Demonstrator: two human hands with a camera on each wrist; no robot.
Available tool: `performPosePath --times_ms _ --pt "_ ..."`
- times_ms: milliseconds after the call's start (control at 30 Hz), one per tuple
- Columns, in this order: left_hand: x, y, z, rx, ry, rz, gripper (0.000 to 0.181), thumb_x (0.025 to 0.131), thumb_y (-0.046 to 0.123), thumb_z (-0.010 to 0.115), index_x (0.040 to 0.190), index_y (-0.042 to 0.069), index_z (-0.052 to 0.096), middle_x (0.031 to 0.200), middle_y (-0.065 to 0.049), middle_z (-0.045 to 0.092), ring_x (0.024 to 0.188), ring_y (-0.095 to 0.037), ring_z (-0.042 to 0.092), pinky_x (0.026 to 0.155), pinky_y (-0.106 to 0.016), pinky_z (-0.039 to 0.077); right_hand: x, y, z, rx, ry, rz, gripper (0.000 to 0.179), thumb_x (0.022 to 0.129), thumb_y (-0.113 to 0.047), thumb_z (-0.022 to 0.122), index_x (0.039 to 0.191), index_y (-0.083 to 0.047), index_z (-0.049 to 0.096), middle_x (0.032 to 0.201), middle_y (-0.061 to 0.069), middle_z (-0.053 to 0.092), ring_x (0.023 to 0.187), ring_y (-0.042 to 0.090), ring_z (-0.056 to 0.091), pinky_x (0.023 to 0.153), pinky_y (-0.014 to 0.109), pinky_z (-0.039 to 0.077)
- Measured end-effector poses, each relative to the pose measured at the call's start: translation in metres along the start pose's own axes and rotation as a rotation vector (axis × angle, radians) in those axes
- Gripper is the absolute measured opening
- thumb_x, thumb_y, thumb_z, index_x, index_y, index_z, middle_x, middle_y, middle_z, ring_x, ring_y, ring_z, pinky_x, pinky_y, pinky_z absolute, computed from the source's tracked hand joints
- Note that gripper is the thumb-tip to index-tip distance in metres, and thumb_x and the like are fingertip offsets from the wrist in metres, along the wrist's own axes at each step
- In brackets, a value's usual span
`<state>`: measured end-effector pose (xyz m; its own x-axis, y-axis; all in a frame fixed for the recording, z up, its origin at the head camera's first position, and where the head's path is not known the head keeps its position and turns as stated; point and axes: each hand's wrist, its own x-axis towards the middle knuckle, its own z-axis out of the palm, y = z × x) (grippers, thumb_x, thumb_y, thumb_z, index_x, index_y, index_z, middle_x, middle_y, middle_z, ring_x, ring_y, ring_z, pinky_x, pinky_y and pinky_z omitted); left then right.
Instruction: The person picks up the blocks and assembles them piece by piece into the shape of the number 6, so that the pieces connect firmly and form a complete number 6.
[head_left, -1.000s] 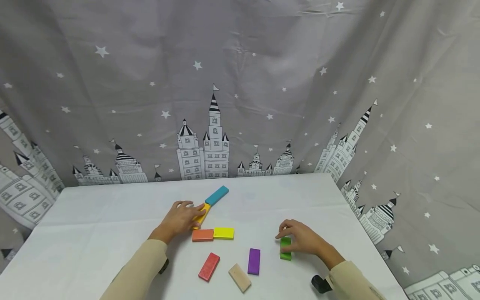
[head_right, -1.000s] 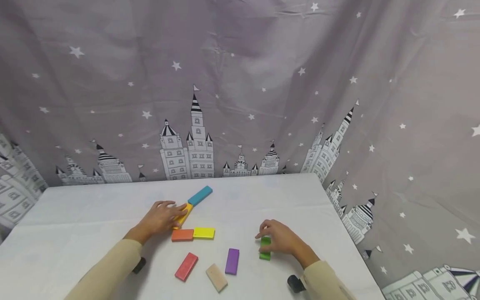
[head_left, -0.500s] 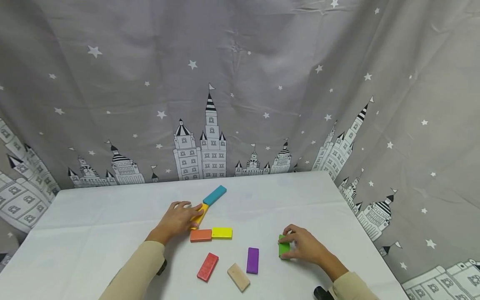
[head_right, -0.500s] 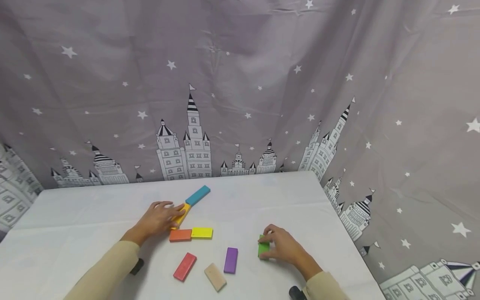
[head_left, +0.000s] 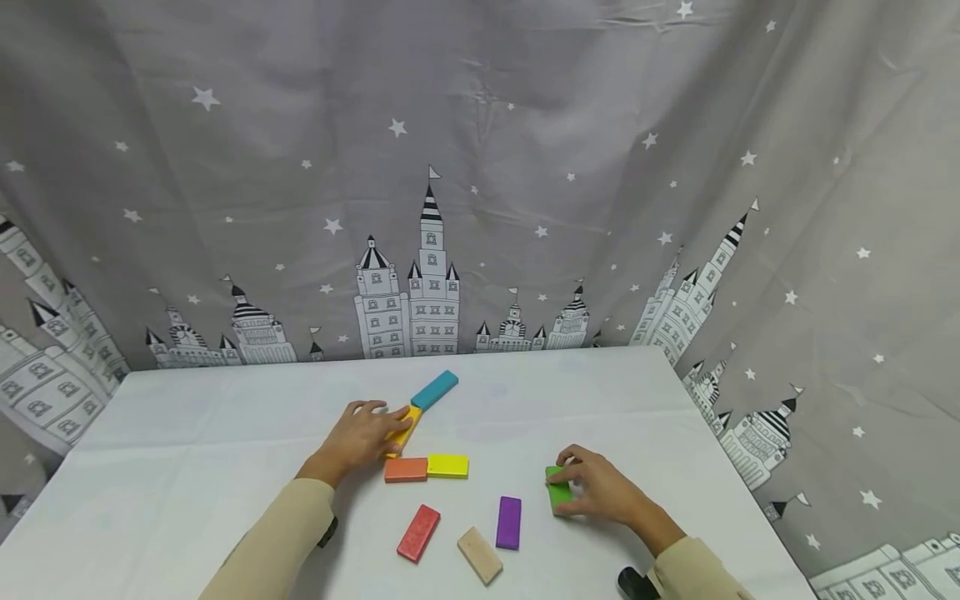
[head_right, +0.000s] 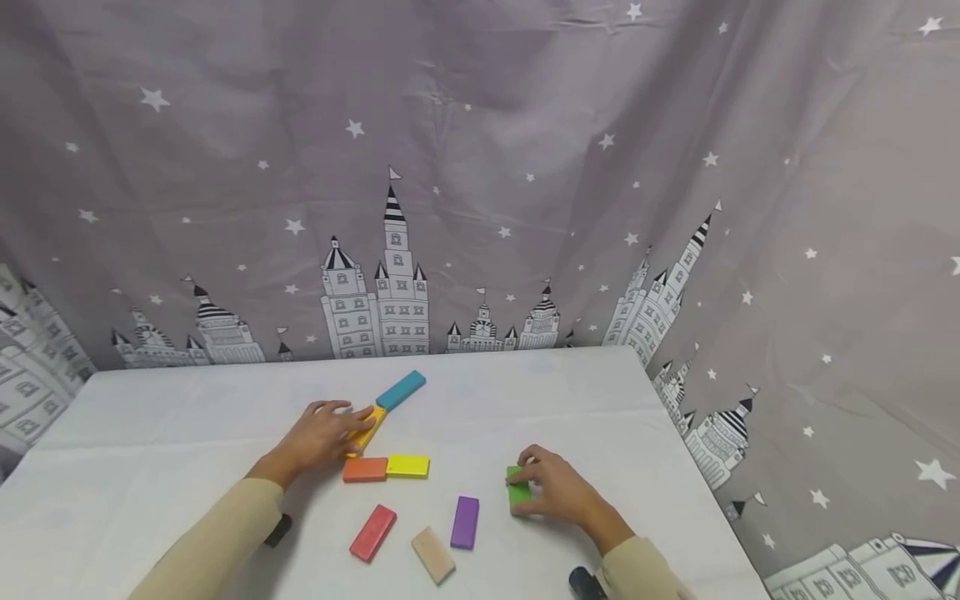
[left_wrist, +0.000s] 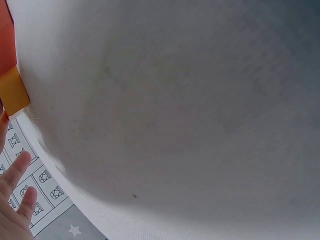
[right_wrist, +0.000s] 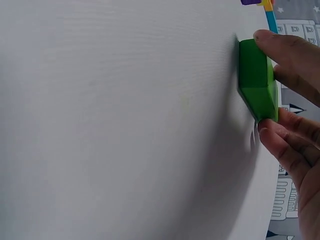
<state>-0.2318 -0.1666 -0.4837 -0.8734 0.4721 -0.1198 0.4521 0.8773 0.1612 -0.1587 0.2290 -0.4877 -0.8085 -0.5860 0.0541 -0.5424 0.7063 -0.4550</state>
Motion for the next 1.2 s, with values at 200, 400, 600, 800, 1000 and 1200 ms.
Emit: performPosePath --times_ms 200,400,600,800,1000,1200 --pt "0.000 0.002 -0.001 -0.007 -0.015 -0.012 0.054 0.084 0.034 0.070 0.135 0.019 0.057 0.145 -0.001 0.049 0.132 -0.037 0.040 0.108 -0.061 0.026 0.014 -0.002 0.001 -0.004 -0.024 -0.019 0.038 0.073 -0.030 0.084 0.106 -0.012 0.076 0.110 -0.001 0.054 0.094 0.012 0.054 0.080 0.030 0.048" --pt "0.000 0.001 -0.001 -0.007 -0.015 -0.015 0.054 0.084 0.033 0.070 0.135 0.020 0.057 0.145 -0.001 0.049 0.131 -0.037 0.040 0.108 -0.061 0.026 0.032 -0.005 0.003 -0.020 -0.083 -0.018 0.039 0.074 -0.030 0.083 0.109 -0.014 0.075 0.114 -0.002 0.053 0.097 0.013 0.053 0.083 0.031 0.048" --pt "0.000 0.000 0.001 -0.004 -0.005 -0.007 0.053 0.085 0.033 0.070 0.135 0.020 0.057 0.144 0.000 0.049 0.131 -0.037 0.041 0.108 -0.061 0.027 0.048 -0.011 0.004 -0.010 -0.115 -0.049 0.039 0.075 -0.030 0.083 0.111 -0.015 0.074 0.116 0.000 0.054 0.101 0.016 0.054 0.088 0.035 0.048" --pt "0.000 0.000 0.000 -0.010 0.002 0.000 0.054 0.084 0.033 0.070 0.134 0.019 0.058 0.145 0.000 0.049 0.131 -0.037 0.041 0.108 -0.060 0.027 0.063 -0.016 0.003 0.003 -0.165 -0.075 0.039 0.076 -0.029 0.082 0.112 -0.016 0.074 0.117 -0.001 0.056 0.104 0.016 0.054 0.093 0.035 0.047" --pt "-0.001 -0.001 0.002 -0.002 0.001 0.003 0.054 0.084 0.034 0.070 0.135 0.021 0.057 0.145 0.001 0.049 0.131 -0.036 0.041 0.108 -0.059 0.027 0.076 -0.020 0.005 0.001 -0.213 -0.053 0.037 0.077 -0.030 0.081 0.112 -0.019 0.074 0.118 -0.004 0.056 0.106 0.014 0.052 0.097 0.033 0.046" --pt "0.000 -0.002 0.003 0.000 0.006 0.006 0.054 0.085 0.034 0.069 0.135 0.020 0.057 0.145 0.001 0.049 0.131 -0.036 0.041 0.108 -0.059 0.027 0.087 -0.026 0.008 -0.023 -0.237 -0.069 0.038 0.077 -0.033 0.082 0.112 -0.020 0.074 0.117 -0.004 0.057 0.106 0.013 0.052 0.096 0.032 0.046"
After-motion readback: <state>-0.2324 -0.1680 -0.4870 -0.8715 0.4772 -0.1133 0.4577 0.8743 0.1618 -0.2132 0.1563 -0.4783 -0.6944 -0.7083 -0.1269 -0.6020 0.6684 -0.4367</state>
